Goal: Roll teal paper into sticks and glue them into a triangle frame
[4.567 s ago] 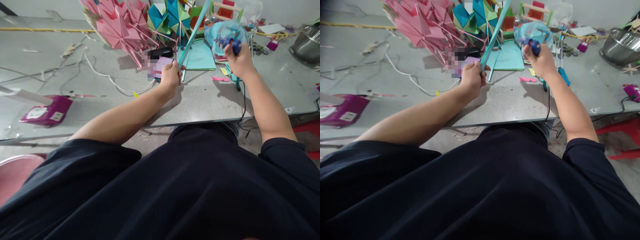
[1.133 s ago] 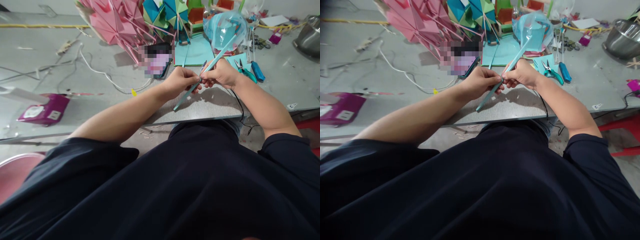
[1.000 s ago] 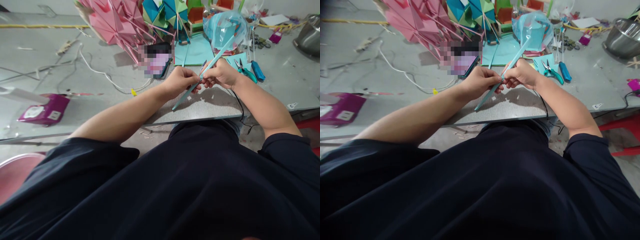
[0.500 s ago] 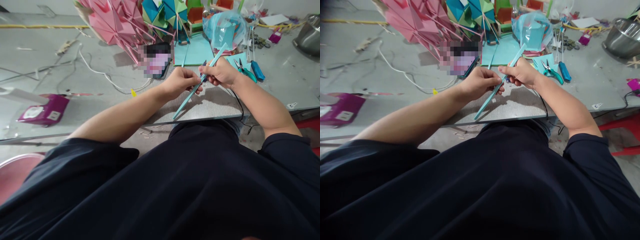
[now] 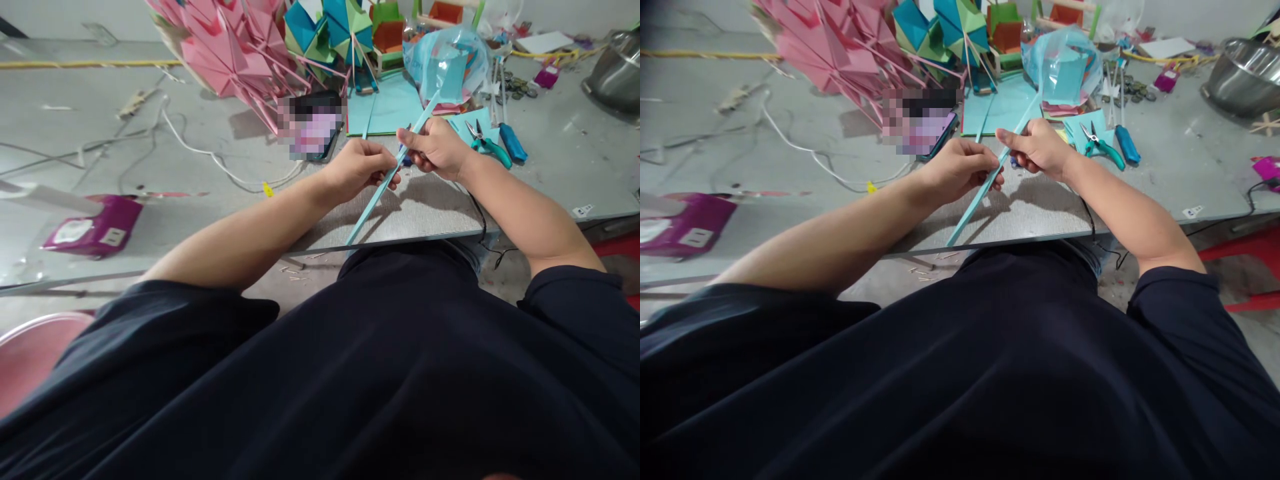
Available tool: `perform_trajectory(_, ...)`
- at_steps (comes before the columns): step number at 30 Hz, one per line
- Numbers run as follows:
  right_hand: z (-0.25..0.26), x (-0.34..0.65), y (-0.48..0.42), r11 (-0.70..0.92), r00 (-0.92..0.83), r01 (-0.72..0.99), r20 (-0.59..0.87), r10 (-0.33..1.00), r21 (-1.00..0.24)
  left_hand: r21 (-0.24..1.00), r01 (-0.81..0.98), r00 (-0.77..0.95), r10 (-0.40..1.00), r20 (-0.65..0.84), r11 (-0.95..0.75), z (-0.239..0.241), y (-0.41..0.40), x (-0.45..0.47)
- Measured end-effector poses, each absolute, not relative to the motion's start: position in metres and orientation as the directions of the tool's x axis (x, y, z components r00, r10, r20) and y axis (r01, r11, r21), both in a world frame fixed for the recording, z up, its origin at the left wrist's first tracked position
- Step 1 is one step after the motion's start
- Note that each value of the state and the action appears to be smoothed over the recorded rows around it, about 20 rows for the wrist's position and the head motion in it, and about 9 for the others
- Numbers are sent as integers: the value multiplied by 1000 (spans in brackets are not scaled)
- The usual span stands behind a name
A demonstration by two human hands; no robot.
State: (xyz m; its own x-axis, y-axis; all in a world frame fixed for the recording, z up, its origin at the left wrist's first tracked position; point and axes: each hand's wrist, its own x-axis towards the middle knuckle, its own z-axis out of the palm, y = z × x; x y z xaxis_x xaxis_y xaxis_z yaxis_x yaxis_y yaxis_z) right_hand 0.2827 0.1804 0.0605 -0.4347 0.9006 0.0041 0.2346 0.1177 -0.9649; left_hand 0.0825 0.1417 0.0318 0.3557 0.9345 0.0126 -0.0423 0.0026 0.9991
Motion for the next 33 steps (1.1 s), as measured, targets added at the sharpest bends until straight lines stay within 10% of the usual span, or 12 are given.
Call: perform_trajectory(33, 56, 282, 187, 168, -330, 175, 102, 938, -970, 998, 38, 353, 935, 24, -40, 30, 141, 84)
